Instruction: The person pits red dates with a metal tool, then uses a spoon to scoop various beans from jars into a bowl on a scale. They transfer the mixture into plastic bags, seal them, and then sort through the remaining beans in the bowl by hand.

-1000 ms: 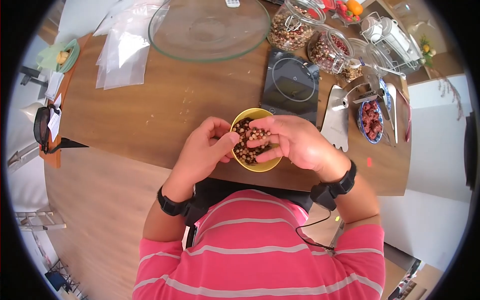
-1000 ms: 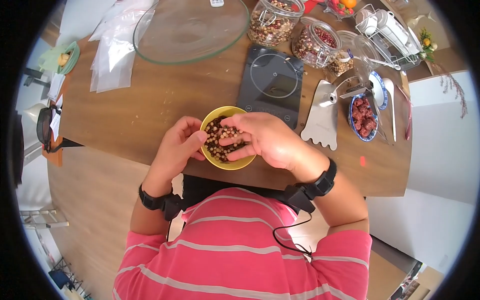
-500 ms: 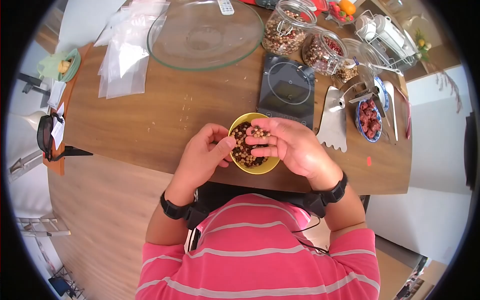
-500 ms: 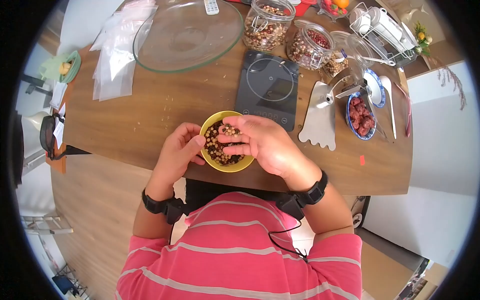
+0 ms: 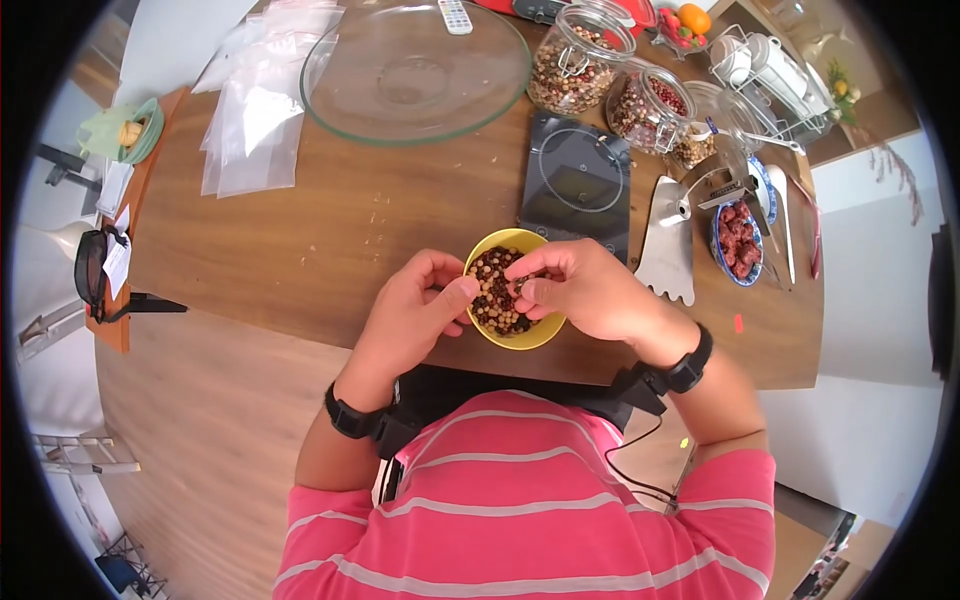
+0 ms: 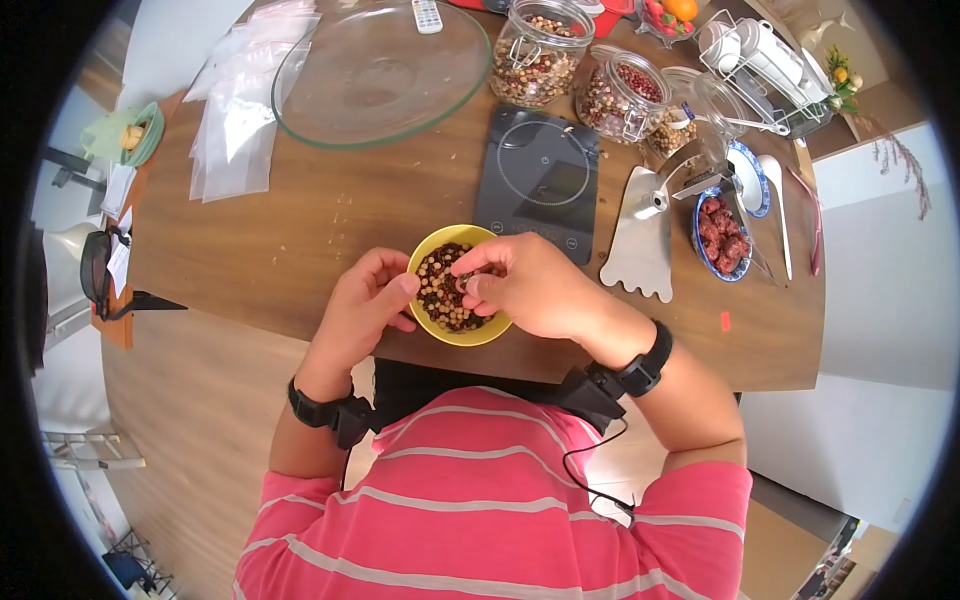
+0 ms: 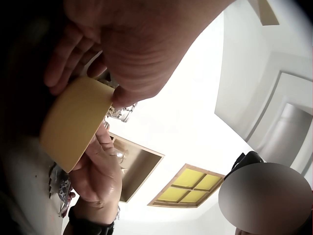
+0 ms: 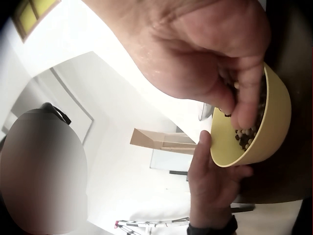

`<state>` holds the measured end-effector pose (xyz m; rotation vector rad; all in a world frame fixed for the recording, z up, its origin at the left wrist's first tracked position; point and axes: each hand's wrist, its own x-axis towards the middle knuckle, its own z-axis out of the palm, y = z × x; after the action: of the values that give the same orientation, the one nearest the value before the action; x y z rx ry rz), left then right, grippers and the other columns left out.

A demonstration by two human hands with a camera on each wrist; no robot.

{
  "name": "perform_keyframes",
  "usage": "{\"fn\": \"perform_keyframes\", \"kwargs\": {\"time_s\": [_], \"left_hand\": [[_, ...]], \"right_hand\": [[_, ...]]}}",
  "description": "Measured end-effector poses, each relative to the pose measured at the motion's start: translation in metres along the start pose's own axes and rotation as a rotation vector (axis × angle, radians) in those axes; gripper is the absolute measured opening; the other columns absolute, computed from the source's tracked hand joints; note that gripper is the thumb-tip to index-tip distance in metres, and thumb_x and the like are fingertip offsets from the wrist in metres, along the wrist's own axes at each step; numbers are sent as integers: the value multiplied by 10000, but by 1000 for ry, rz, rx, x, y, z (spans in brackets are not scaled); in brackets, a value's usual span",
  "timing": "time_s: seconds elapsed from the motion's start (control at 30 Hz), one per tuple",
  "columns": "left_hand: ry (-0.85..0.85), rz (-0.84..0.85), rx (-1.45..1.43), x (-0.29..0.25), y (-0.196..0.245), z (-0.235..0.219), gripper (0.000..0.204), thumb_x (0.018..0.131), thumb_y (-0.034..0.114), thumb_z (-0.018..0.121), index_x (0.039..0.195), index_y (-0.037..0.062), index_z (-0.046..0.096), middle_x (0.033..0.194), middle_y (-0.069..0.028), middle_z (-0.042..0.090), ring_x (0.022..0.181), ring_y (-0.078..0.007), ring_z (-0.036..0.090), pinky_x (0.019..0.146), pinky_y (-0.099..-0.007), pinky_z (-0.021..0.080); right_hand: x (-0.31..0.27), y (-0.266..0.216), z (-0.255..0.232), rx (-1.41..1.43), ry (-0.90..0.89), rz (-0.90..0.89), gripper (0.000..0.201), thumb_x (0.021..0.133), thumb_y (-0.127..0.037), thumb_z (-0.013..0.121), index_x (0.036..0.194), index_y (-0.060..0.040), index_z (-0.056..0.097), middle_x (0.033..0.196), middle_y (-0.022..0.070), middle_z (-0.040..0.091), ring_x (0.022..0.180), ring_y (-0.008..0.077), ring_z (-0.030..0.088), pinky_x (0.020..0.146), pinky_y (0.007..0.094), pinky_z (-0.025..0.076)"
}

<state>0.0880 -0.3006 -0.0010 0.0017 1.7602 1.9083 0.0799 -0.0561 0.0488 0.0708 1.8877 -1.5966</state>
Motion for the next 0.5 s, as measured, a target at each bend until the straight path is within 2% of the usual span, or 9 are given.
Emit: {"fn": "perform_keyframes", "kwargs": {"time_s": [0.07, 0.13, 0.17, 0.23, 0.27, 0.33, 0.5], "left_hand": [[-6, -9, 0, 1, -2, -1, 326, 1027, 236, 645, 1246, 9, 561, 1077, -53, 657, 934, -104, 654, 676, -245, 583], [-8, -6, -11, 0, -3, -1, 331, 1023, 239, 653, 1247, 13, 560, 1088, -53, 655, 936, -103, 654, 682, -245, 582], [-11, -5, -15, 0, -4, -1, 337, 1020, 242, 661, 1249, 17, 560, 1099, -54, 653, 938, -102, 654, 689, -246, 581], [-8, -17, -18, -1, -2, -1, 343, 1015, 244, 670, 1250, 19, 559, 1106, -55, 651, 939, -102, 655, 697, -246, 578], [-9, -28, -16, -1, -2, -1, 350, 1011, 246, 679, 1252, 21, 559, 1112, -55, 649, 940, -102, 656, 704, -246, 576], [-15, -26, -17, -1, -2, -2, 354, 1008, 245, 684, 1252, 20, 559, 1117, -56, 650, 941, -101, 657, 708, -245, 573], [-27, -21, -11, -1, 0, -2, 361, 1001, 243, 694, 1249, 17, 560, 1131, -60, 652, 933, -97, 657, 716, -244, 567]], "right_hand": [[1, -8, -2, -95, -2, 3, 227, 991, -34, 623, 1184, 65, 690, 991, 117, 734, 848, 157, 708, 797, 287, 581], [3, -19, -1, -339, -21, 67, 228, 968, -32, 620, 1161, 50, 709, 925, 143, 753, 821, 212, 731, 787, 333, 584], [2, -25, 0, -343, -26, 69, 228, 968, -32, 620, 1161, 50, 709, 925, 143, 753, 821, 212, 731, 787, 333, 584], [1, -36, 3, -775, -58, -9, 199, 942, -40, 647, 1117, 15, 723, 911, 163, 757, 866, 255, 750, 792, 367, 581], [2, -35, 3, -778, -62, -6, 199, 942, -40, 647, 1117, 15, 723, 911, 163, 757, 866, 255, 750, 792, 367, 581], [5, -31, 3, -1001, -57, -161, 191, 905, -51, 651, 1069, -5, 739, 907, 201, 744, 892, 334, 739, 814, 416, 568], [14, -43, 3, -1066, -195, -69, 177, 881, -76, 674, 1028, -22, 756, 921, 187, 748, 890, 350, 733, 800, 422, 564]]}}
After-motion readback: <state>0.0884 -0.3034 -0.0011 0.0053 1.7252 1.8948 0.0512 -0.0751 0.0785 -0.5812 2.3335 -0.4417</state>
